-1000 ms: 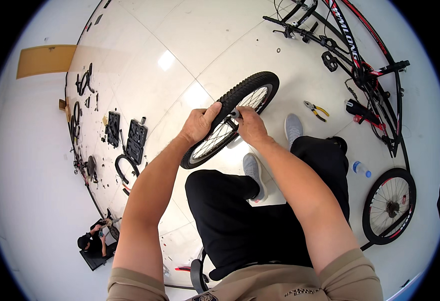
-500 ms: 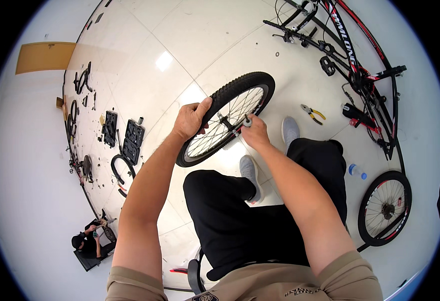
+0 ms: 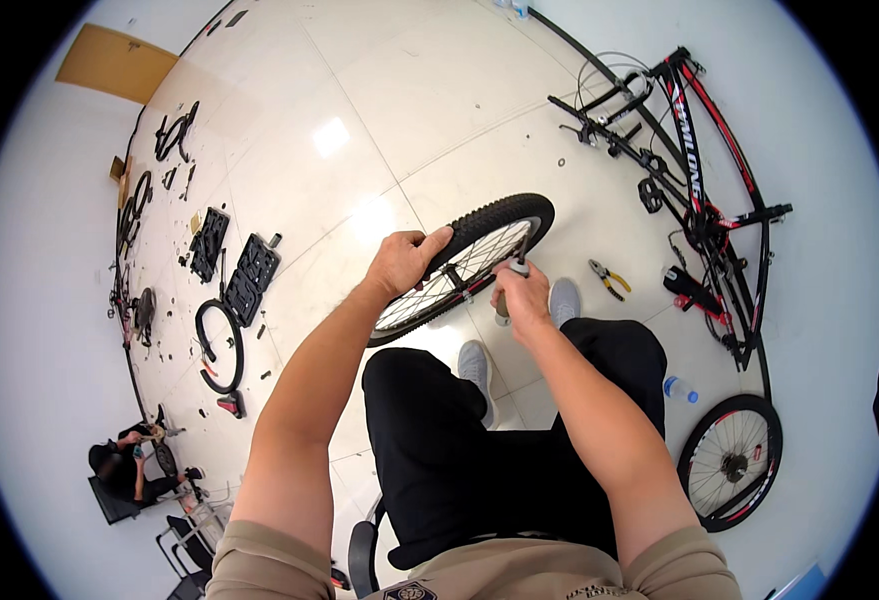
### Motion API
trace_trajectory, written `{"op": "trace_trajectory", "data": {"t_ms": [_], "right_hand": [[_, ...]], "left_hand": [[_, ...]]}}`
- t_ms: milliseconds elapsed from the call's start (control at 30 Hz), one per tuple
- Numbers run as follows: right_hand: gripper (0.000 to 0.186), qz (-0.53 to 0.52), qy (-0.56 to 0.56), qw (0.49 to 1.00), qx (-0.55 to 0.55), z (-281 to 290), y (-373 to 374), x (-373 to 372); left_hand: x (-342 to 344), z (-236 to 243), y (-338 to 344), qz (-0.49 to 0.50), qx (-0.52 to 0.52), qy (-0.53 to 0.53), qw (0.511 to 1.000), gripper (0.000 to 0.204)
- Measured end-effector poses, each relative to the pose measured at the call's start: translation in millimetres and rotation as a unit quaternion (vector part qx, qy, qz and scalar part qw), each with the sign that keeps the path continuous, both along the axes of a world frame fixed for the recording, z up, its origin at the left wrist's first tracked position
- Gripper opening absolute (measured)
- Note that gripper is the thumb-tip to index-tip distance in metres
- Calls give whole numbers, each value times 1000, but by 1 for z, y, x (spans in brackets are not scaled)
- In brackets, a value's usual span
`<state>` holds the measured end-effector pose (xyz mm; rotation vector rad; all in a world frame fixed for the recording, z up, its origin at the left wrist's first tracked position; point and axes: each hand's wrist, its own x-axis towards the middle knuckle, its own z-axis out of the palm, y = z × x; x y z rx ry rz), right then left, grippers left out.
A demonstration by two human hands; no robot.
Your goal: The person sits on a chair and uses a tire lever to pry the tire bead off the rim of a bicycle wheel. They repeatedly insert the lever and rotate the wheel to loosen the tire from the rim.
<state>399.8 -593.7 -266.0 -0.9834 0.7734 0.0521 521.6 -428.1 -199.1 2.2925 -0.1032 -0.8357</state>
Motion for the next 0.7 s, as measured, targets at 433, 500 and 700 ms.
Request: {"op": "trace_trajectory", "data": {"t_ms": [433, 500, 700], "right_hand": [[10, 26, -248, 943, 220, 79, -48, -54], [7, 34, -299, 916, 265, 102, -58, -52], [8, 69, -379, 874, 297, 124, -83, -49]], "left_hand": [[-22, -1, 3, -42, 57, -97, 993, 84], [-28, -1, 5, -31, 56, -83, 994, 85], [-29, -4, 8, -22, 54, -109, 992, 86]]}}
